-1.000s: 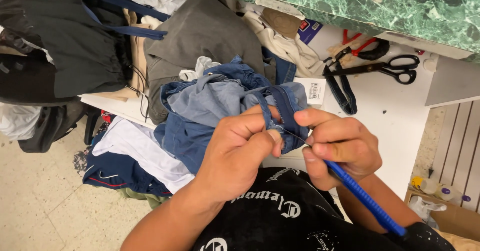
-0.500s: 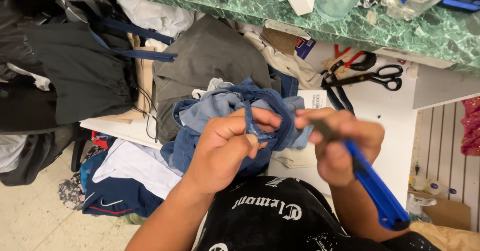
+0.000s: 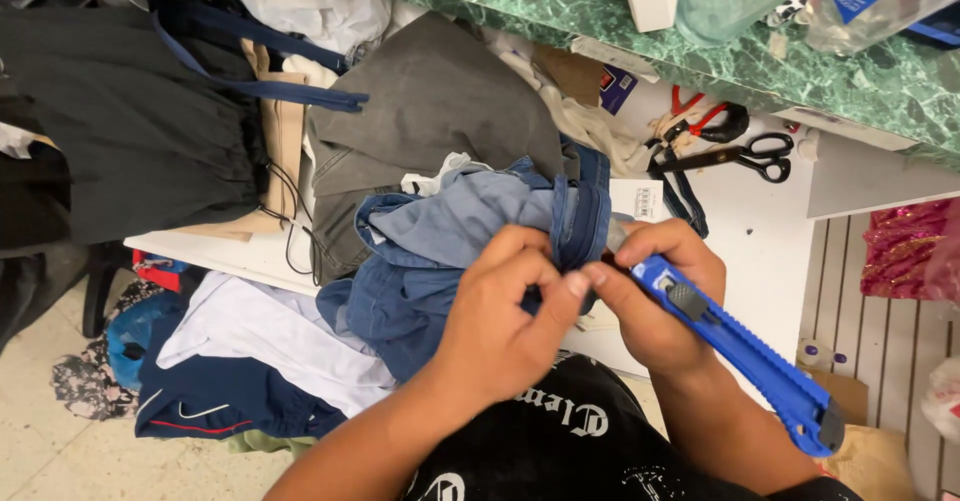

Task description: Distress denim fabric by fraying the edges with a utility knife

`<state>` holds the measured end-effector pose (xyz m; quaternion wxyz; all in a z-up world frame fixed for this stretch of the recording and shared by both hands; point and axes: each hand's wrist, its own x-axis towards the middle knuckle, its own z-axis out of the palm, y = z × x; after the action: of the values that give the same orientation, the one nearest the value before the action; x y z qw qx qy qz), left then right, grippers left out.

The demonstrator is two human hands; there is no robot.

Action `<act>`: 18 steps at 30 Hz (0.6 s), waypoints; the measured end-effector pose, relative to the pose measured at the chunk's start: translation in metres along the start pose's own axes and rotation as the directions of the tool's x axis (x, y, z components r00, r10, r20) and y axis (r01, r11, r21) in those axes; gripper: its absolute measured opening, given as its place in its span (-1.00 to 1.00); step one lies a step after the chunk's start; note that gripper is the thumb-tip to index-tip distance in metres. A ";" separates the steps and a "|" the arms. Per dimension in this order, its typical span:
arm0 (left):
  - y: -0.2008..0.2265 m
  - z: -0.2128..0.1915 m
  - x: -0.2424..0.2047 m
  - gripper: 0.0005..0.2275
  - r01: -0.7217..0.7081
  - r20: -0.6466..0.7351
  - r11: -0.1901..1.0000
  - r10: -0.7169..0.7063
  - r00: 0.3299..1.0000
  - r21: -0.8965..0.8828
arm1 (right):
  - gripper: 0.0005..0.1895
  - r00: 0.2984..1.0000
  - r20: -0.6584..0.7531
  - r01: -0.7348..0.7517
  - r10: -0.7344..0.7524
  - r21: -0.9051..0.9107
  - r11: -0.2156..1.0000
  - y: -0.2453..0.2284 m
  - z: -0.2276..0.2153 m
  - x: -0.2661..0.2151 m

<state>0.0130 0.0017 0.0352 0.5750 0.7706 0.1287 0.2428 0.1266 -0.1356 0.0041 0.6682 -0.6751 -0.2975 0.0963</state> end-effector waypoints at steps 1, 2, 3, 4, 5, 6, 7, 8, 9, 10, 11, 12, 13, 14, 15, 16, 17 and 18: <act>-0.004 -0.004 0.002 -0.67 0.005 -0.003 1.000 -0.005 1.000 -0.009 | -0.76 1.000 0.005 -0.005 0.005 -0.009 1.000 -0.002 0.004 -0.001; -0.008 -0.008 0.004 -0.65 -0.021 0.053 0.999 0.022 0.998 -0.028 | -0.76 0.999 0.042 0.022 -0.022 0.009 1.000 -0.004 0.007 -0.003; -0.012 -0.011 0.005 -0.63 -0.043 0.102 0.998 0.047 0.994 -0.046 | -0.76 0.995 0.085 0.045 -0.048 0.030 0.999 -0.005 0.010 -0.004; -0.017 -0.010 0.007 -0.63 -0.035 0.091 0.998 0.040 0.995 -0.053 | -0.76 0.994 0.099 0.040 -0.042 0.024 0.999 0.001 0.010 -0.003; -0.022 -0.011 0.007 -0.67 -0.047 0.074 0.990 0.057 0.996 -0.135 | -0.73 0.991 0.078 0.107 -0.113 0.082 0.991 0.008 0.011 -0.003; -0.026 -0.012 0.007 -0.68 -0.060 0.054 0.975 0.074 0.996 -0.216 | -0.70 0.982 0.053 0.173 -0.182 0.138 0.975 0.014 0.011 -0.003; -0.031 -0.011 0.006 -0.68 -0.048 0.046 0.975 0.059 0.997 -0.217 | -0.70 0.983 0.064 0.160 -0.170 0.140 0.977 0.014 0.012 -0.004; -0.036 -0.009 0.005 -0.69 -0.062 0.035 0.975 0.071 0.997 -0.215 | -0.68 0.983 0.070 0.161 -0.172 0.138 0.977 0.014 0.011 -0.004; -0.040 -0.007 0.006 -0.69 -0.079 0.032 0.974 0.088 0.996 -0.212 | -0.67 0.982 0.068 0.166 -0.176 0.134 0.977 0.013 0.010 -0.005; -0.039 -0.007 0.006 -0.69 -0.070 0.033 0.975 0.079 0.996 -0.212 | -0.67 0.983 0.070 0.157 -0.167 0.135 0.978 0.018 0.005 -0.001; -0.038 -0.008 0.009 -0.72 -0.074 -0.019 0.982 0.072 0.997 -0.171 | -0.68 0.983 0.050 0.171 -0.174 0.053 0.984 0.022 -0.001 0.002; -0.036 -0.008 0.012 -0.75 -0.076 -0.072 0.989 0.067 0.995 -0.130 | -0.68 0.983 0.030 0.183 -0.182 -0.030 0.983 0.026 -0.008 0.007; -0.031 -0.010 0.016 -0.75 -0.081 -0.060 0.988 0.073 0.995 -0.132 | -0.68 0.983 0.018 0.185 -0.185 -0.034 0.982 0.022 -0.010 0.012; -0.026 -0.011 0.020 -0.84 0.082 -0.017 0.968 -0.088 0.996 -0.238 | -0.68 0.993 -0.038 0.116 -0.114 0.038 0.993 0.017 -0.012 0.017; -0.020 -0.012 0.023 -0.80 0.246 0.046 0.910 -0.245 0.968 -0.334 | -0.68 0.996 -0.087 0.047 -0.038 0.112 0.993 0.012 -0.016 0.023; -0.018 -0.010 0.025 -0.80 0.246 0.057 0.910 -0.241 0.969 -0.334 | -0.68 0.994 -0.098 0.049 -0.038 0.108 0.993 0.008 -0.018 0.023; -0.016 -0.010 0.027 -0.82 0.185 0.075 0.921 -0.170 0.983 -0.342 | -0.69 0.997 -0.066 0.027 -0.024 0.043 0.999 0.004 -0.020 0.024; -0.014 -0.010 0.028 -0.83 0.124 0.091 0.928 -0.097 0.991 -0.351 | -0.70 0.999 -0.035 0.007 -0.008 -0.023 1.000 0.001 -0.020 0.024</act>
<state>0.0328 0.0276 0.0306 0.7220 0.6536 0.1049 0.2013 0.1569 -0.1400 0.0113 0.6659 -0.6833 -0.2891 0.0785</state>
